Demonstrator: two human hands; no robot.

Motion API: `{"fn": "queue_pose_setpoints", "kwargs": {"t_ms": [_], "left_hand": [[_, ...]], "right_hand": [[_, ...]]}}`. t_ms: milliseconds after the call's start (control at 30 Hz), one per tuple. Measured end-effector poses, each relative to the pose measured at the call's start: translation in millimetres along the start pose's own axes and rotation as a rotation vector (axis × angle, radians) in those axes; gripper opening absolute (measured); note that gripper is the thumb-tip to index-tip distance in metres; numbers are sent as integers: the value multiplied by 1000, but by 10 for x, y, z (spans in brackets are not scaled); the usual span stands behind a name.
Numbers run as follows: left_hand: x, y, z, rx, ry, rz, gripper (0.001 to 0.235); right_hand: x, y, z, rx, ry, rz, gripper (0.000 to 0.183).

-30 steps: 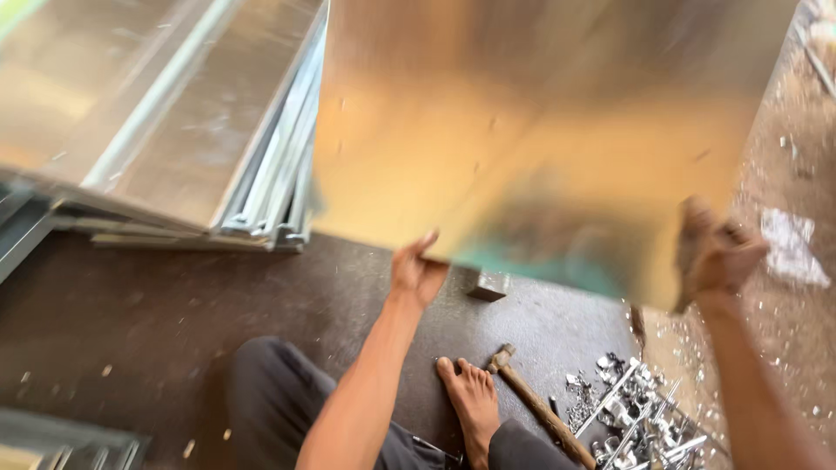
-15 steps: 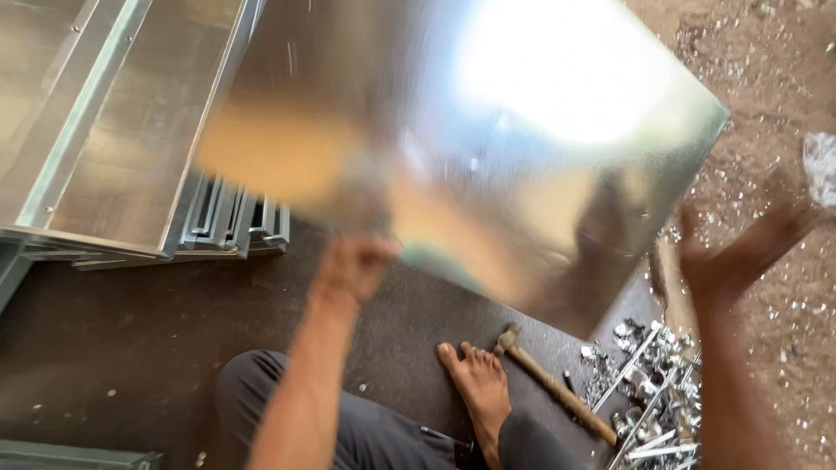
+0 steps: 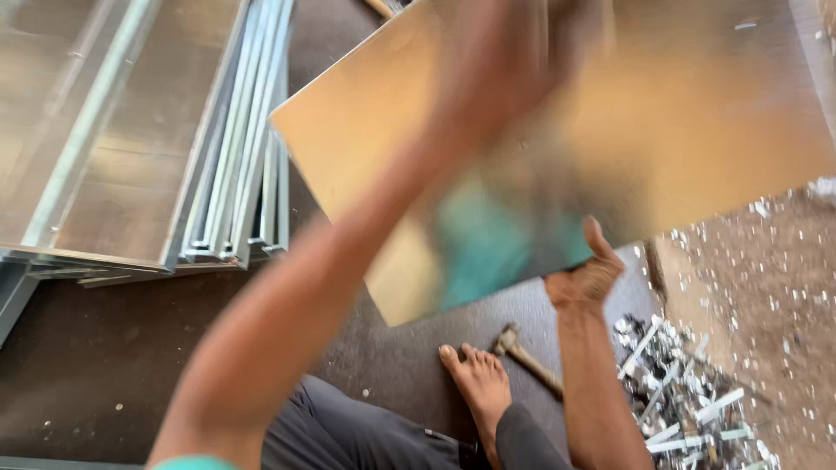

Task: The person assembles a metal box by placing a latch mechanism onto a metal sheet, marking hole positions with a punch, and hammering holes into the sheet before securing the hardware.

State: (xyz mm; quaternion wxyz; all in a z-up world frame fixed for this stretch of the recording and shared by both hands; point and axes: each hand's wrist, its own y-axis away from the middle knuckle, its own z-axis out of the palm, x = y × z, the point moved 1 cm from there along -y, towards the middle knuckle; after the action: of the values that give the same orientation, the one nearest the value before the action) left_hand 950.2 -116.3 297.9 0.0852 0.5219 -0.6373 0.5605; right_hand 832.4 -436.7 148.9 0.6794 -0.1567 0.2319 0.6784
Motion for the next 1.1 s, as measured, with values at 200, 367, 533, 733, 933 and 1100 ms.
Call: {"fn": "queue_pose_setpoints", "kwargs": {"t_ms": [200, 367, 533, 733, 933, 1100], "left_hand": [[445, 3185, 751, -1142, 106, -530, 58], [-167, 2980, 671, 18, 1086, -965, 55], [-211, 2317, 887, 330, 1088, -966, 53], [-154, 2139, 836, 313, 976, -1094, 46], [-164, 2281, 706, 248, 939, -1103, 40], [-120, 3092, 437, 247, 979, -1004, 28]], "right_hand": [[318, -518, -450, 243, -32, 123, 19], [473, -263, -851, -141, 101, 121, 42], [1161, -680, -758, -242, 1411, -283, 68], [1200, -868, -822, -249, 1909, -185, 81], [733, -109, -733, -1051, 1769, 32, 92], [447, 712, -1378, -225, 1182, -224, 75]]}}
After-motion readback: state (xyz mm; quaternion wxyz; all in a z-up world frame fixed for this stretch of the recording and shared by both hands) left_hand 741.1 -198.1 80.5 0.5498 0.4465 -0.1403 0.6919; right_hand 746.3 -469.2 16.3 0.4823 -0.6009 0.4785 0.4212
